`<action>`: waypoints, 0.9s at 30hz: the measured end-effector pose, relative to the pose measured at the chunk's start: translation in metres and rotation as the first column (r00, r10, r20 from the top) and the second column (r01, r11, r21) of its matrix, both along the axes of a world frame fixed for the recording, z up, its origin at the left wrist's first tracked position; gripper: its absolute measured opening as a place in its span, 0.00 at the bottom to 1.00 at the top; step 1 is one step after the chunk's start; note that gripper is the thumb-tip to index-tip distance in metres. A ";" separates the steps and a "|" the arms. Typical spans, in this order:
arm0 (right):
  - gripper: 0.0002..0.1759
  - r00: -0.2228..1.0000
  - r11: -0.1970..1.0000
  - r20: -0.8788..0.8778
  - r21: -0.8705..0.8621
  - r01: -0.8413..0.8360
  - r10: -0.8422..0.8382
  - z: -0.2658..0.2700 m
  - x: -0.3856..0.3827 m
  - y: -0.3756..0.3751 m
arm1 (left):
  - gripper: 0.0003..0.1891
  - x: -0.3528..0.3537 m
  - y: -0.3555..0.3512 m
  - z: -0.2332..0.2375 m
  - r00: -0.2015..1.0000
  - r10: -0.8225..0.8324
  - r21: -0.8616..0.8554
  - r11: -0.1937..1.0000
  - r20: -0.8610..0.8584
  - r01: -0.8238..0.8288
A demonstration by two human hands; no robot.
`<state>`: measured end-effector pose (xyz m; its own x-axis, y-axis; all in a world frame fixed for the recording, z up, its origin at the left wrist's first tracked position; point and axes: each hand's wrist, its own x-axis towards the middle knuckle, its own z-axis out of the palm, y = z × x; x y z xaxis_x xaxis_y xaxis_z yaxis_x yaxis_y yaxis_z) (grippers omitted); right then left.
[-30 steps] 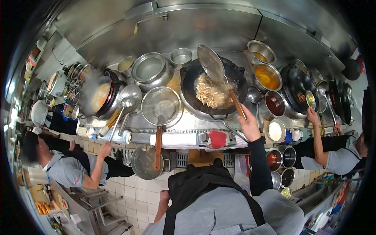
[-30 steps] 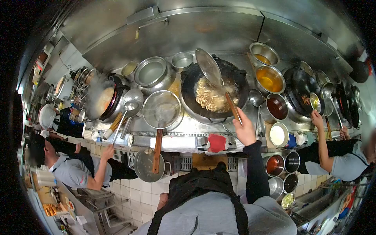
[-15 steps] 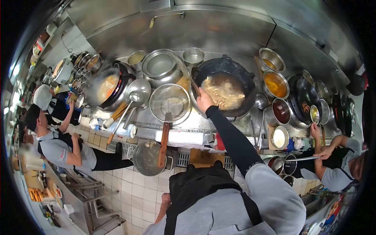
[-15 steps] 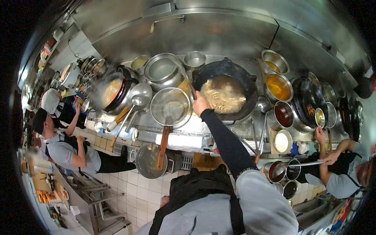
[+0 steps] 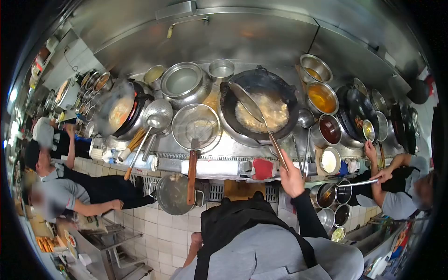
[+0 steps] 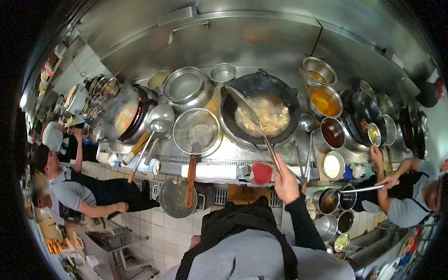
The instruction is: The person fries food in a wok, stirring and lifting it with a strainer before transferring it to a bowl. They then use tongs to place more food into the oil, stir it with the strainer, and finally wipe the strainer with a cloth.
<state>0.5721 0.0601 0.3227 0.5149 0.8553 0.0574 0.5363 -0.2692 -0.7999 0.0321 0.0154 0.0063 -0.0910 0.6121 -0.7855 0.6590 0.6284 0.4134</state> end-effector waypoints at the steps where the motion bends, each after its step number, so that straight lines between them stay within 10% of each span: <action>1: 0.37 0.999 0.998 0.048 -0.060 0.020 -0.017 0.002 0.005 -0.017 | 0.09 0.004 0.009 0.004 0.996 0.074 -0.020 0.997 0.051 -0.074; 6: 0.37 0.960 0.985 0.235 -0.042 0.168 -0.154 -0.065 0.040 -0.033 | 0.10 -0.029 0.044 -0.074 0.960 -0.075 0.010 0.997 0.271 0.075; 9: 0.38 0.963 0.972 0.133 0.001 0.236 -0.234 -0.047 0.036 -0.028 | 0.08 0.013 0.087 -0.029 0.903 0.351 -0.179 0.933 0.249 -0.313; 14: 0.37 0.965 0.969 0.136 0.137 0.205 -0.224 -0.010 0.032 -0.046 | 0.08 0.034 0.105 -0.018 0.921 0.296 -0.021 0.953 0.254 -0.301; 18: 0.37 0.965 0.973 0.202 -0.124 0.193 -0.165 -0.071 0.070 -0.029 | 0.07 0.030 0.086 -0.031 0.965 0.210 -0.082 0.976 0.155 -0.200; 21: 0.35 0.961 0.975 0.170 0.071 0.209 -0.218 -0.107 0.080 -0.007 | 0.07 0.004 0.061 -0.061 0.987 -0.105 -0.027 0.994 0.121 0.109; 24: 0.34 0.946 0.957 0.144 0.081 0.280 -0.289 -0.094 0.069 0.011 | 0.07 -0.025 0.040 -0.082 0.594 -0.785 0.106 0.585 -0.177 0.804; 26: 0.33 0.936 0.943 0.163 0.173 0.284 -0.312 -0.083 0.067 0.022 | 0.08 -0.038 0.030 -0.093 0.383 -0.879 0.114 0.365 -0.283 0.924; 27: 0.30 0.943 0.942 0.041 -0.048 0.332 -0.331 -0.072 0.069 0.028 | 0.08 -0.043 0.024 -0.097 0.442 -0.862 0.125 0.423 -0.249 0.897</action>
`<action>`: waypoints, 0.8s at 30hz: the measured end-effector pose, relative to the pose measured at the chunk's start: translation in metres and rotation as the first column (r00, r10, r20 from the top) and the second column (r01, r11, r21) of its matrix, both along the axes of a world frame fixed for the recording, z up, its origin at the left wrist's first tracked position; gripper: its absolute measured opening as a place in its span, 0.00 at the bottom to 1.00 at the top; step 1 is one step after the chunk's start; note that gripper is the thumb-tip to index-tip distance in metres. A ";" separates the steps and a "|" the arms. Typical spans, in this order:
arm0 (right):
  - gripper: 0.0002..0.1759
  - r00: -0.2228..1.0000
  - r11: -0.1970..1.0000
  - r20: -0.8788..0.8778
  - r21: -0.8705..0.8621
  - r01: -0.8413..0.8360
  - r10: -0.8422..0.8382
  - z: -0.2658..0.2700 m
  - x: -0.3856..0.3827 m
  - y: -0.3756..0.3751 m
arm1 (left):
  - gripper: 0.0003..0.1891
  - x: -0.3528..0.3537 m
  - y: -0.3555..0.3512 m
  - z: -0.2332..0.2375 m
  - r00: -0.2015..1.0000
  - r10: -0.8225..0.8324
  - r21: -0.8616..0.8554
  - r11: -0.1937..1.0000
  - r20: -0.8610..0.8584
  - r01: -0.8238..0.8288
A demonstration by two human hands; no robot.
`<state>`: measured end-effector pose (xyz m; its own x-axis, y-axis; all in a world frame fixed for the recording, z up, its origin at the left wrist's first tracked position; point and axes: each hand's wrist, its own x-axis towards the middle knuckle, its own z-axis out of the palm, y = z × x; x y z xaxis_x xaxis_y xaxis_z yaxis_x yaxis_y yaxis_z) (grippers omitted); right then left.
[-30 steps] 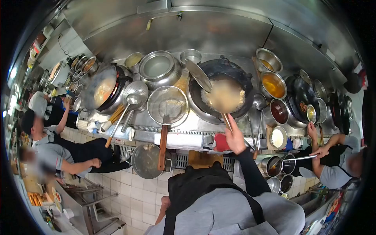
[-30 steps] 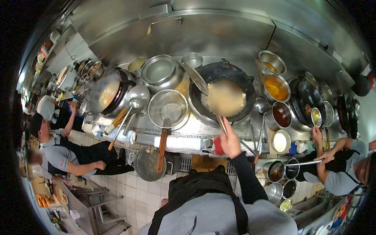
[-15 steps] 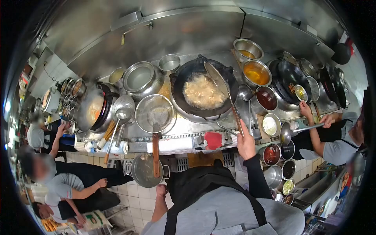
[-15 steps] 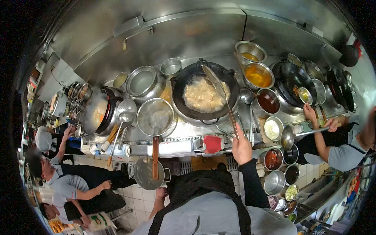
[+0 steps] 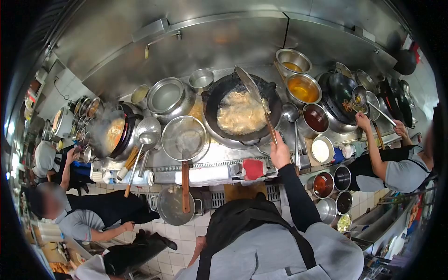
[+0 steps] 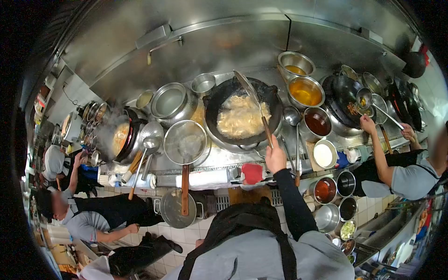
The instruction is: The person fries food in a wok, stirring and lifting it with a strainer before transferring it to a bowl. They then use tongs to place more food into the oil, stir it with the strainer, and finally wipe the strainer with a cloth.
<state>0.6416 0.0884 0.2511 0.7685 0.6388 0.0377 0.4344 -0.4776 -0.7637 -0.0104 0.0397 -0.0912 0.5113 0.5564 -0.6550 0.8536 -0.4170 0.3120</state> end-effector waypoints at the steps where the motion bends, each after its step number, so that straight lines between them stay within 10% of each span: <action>1: 0.30 0.998 0.999 0.058 0.022 -0.031 0.030 -0.011 0.008 0.006 | 0.08 -0.003 -0.005 -0.002 0.998 0.061 -0.027 0.998 0.024 -0.060; 8: 0.33 0.989 0.987 0.088 0.105 -0.124 0.115 -0.003 0.031 0.027 | 0.10 0.007 -0.009 0.015 0.901 0.430 -0.102 0.900 0.052 -0.424; 13: 0.35 0.982 0.985 0.125 0.090 -0.150 0.138 -0.014 0.016 0.034 | 0.12 0.031 -0.006 0.038 0.398 0.918 -0.394 0.366 0.002 -0.843; 19: 0.35 0.992 0.982 0.029 -0.145 -0.121 0.126 0.035 -0.012 0.025 | 0.14 0.041 -0.011 0.035 0.064 0.995 -0.490 0.017 -0.080 -0.872; 24: 0.38 0.969 0.988 0.192 -0.037 -0.151 0.155 -0.021 0.002 0.032 | 0.13 0.041 -0.001 0.049 0.207 0.976 -0.474 0.151 -0.069 -0.867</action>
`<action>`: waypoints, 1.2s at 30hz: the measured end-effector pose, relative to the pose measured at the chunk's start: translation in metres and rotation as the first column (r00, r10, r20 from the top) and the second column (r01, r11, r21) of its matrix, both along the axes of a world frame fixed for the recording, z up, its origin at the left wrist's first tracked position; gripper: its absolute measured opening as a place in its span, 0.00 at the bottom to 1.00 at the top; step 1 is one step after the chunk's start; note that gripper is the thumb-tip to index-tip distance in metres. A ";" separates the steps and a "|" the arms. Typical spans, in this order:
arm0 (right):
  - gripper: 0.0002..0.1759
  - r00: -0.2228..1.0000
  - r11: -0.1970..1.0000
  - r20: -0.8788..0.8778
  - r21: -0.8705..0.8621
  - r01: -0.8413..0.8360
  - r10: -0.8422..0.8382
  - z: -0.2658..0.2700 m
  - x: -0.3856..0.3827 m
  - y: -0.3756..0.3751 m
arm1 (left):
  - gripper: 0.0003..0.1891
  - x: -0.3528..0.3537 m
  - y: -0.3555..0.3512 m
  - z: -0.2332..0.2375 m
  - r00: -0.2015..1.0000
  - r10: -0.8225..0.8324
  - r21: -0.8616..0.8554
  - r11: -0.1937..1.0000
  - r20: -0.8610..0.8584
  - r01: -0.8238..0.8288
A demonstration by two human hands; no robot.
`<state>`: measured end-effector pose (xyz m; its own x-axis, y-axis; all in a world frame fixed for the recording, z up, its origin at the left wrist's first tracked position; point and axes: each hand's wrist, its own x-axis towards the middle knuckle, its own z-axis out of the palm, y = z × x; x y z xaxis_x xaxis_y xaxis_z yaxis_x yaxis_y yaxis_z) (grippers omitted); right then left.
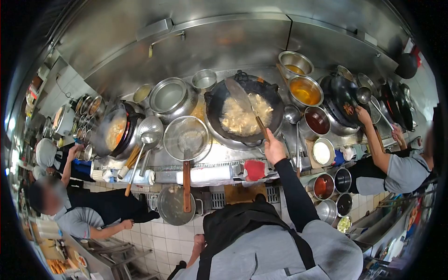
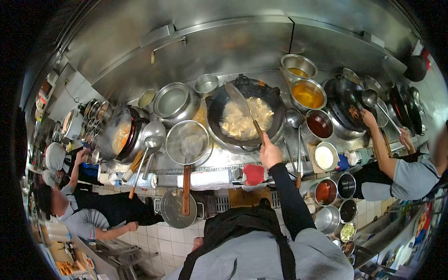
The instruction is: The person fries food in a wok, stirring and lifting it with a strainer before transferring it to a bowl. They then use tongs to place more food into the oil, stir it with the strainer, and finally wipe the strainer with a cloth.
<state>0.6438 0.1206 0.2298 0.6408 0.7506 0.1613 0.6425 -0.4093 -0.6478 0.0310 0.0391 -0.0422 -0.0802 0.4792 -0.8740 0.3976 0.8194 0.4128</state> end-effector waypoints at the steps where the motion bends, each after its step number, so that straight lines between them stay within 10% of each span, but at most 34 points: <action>1: 0.38 1.000 1.000 0.020 -0.021 0.003 -0.002 -0.001 0.003 0.002 | 0.13 -0.001 0.003 0.002 0.999 -0.039 0.011 0.999 -0.004 0.039; 8: 0.37 0.996 0.991 -0.070 -0.124 0.050 -0.059 0.034 -0.014 -0.001 | 0.11 0.002 0.013 0.007 0.981 -0.192 0.062 0.979 -0.030 0.194; 12: 0.33 0.914 0.984 -0.397 0.178 -0.012 0.084 -0.006 0.020 -0.018 | 0.10 0.003 0.013 0.009 0.965 -0.261 0.077 0.962 -0.042 0.263; 18: 0.31 0.965 0.982 -0.182 -0.041 0.182 -0.187 0.056 0.018 -0.060 | 0.09 -0.001 0.008 0.008 0.926 -0.373 0.100 0.920 -0.065 0.378; 22: 0.32 0.962 0.982 -0.220 0.056 0.178 -0.162 0.001 0.036 -0.082 | 0.08 -0.002 0.011 0.009 0.901 -0.427 0.119 0.894 -0.070 0.433; 25: 0.32 0.592 0.968 -0.801 0.070 0.241 -0.089 -0.014 0.035 -0.087 | 0.07 -0.001 0.013 0.007 0.879 -0.470 0.138 0.868 -0.075 0.476; 29: 0.18 0.074 0.955 -0.996 0.078 0.286 0.060 0.001 0.023 -0.090 | 0.07 0.001 0.016 0.000 0.876 -0.479 0.178 0.859 -0.054 0.481; 36: 0.20 -0.026 0.972 -0.996 0.080 0.223 0.088 0.033 0.013 -0.090 | 0.06 0.009 0.014 0.009 0.862 -0.502 0.175 0.845 -0.068 0.506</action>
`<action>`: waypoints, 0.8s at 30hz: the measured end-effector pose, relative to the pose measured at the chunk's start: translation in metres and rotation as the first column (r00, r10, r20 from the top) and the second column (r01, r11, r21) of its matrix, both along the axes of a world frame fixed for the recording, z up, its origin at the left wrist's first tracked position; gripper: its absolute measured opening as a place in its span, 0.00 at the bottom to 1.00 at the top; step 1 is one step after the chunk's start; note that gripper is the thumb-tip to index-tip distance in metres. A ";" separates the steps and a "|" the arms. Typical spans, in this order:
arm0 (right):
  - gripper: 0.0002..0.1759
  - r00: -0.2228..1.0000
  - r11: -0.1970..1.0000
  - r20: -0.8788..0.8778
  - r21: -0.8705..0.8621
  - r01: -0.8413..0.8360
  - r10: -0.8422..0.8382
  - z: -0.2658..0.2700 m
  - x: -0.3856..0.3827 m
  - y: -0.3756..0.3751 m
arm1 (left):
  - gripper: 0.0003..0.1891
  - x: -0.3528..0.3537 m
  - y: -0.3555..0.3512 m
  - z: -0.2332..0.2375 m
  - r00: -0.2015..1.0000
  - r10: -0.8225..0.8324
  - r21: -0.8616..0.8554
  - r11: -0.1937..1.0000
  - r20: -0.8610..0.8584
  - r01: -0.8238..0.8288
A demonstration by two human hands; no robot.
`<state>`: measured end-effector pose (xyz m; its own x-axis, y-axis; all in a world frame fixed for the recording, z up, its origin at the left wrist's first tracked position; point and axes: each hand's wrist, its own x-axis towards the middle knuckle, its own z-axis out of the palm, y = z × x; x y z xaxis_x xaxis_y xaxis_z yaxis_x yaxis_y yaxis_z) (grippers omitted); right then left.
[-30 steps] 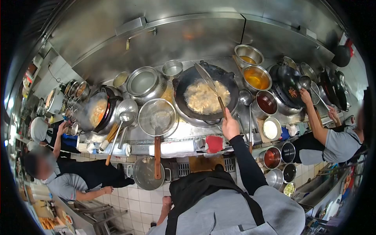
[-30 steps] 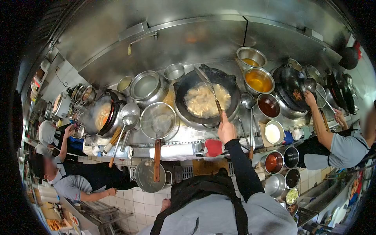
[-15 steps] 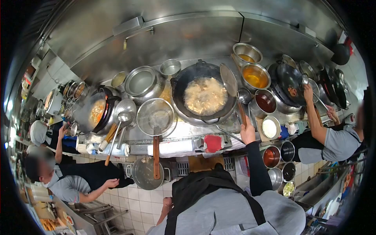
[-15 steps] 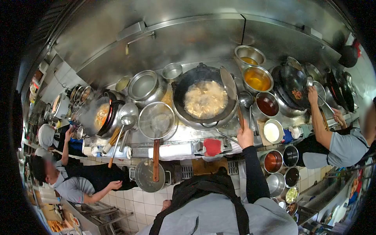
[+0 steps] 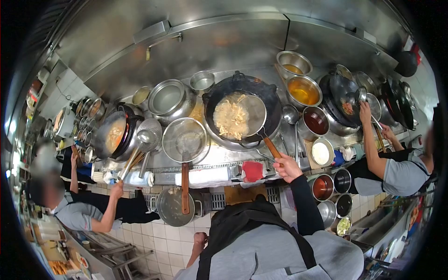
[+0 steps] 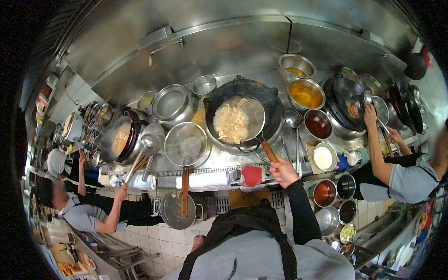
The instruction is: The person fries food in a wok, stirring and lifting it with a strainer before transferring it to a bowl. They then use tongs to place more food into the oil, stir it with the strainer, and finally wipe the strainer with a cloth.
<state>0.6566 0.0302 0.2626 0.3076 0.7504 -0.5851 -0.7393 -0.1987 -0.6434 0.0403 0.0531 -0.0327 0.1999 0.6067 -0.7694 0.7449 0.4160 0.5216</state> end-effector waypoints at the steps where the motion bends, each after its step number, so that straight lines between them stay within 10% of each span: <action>1: 0.21 1.000 1.000 0.015 0.003 -0.018 0.018 0.013 -0.003 -0.002 | 0.06 0.002 0.000 0.002 1.000 -0.010 -0.003 1.000 -0.005 0.010; 6: 0.30 0.962 0.999 0.273 -0.049 -0.002 0.015 0.058 -0.021 -0.008 | 0.06 0.000 -0.005 0.005 0.940 -0.322 0.036 0.944 -0.114 0.328; 11: 0.29 0.790 0.997 0.608 -0.074 -0.034 0.072 0.042 -0.012 -0.003 | 0.06 0.016 -0.002 0.037 0.635 -0.734 -0.001 0.655 -0.242 0.756; 14: 0.28 0.639 0.998 0.768 -0.068 0.016 0.042 0.025 -0.001 0.005 | 0.07 0.014 -0.006 0.023 0.931 -0.361 0.071 0.929 -0.054 0.364; 18: 0.29 0.366 0.986 0.928 -0.123 0.110 0.075 0.040 0.004 0.010 | 0.08 0.009 -0.014 -0.009 0.981 0.104 0.051 0.992 0.166 -0.114; 24: 0.29 0.126 0.964 0.991 -0.079 0.252 0.048 -0.001 0.018 0.006 | 0.06 -0.001 -0.018 -0.029 0.981 -0.012 0.207 0.978 0.192 -0.029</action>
<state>0.6747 0.0362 0.2621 0.7896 0.5862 0.1814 0.4736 -0.3941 -0.7877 0.0398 0.0347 -0.0617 0.3252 0.7515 -0.5740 0.6195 0.2893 0.7297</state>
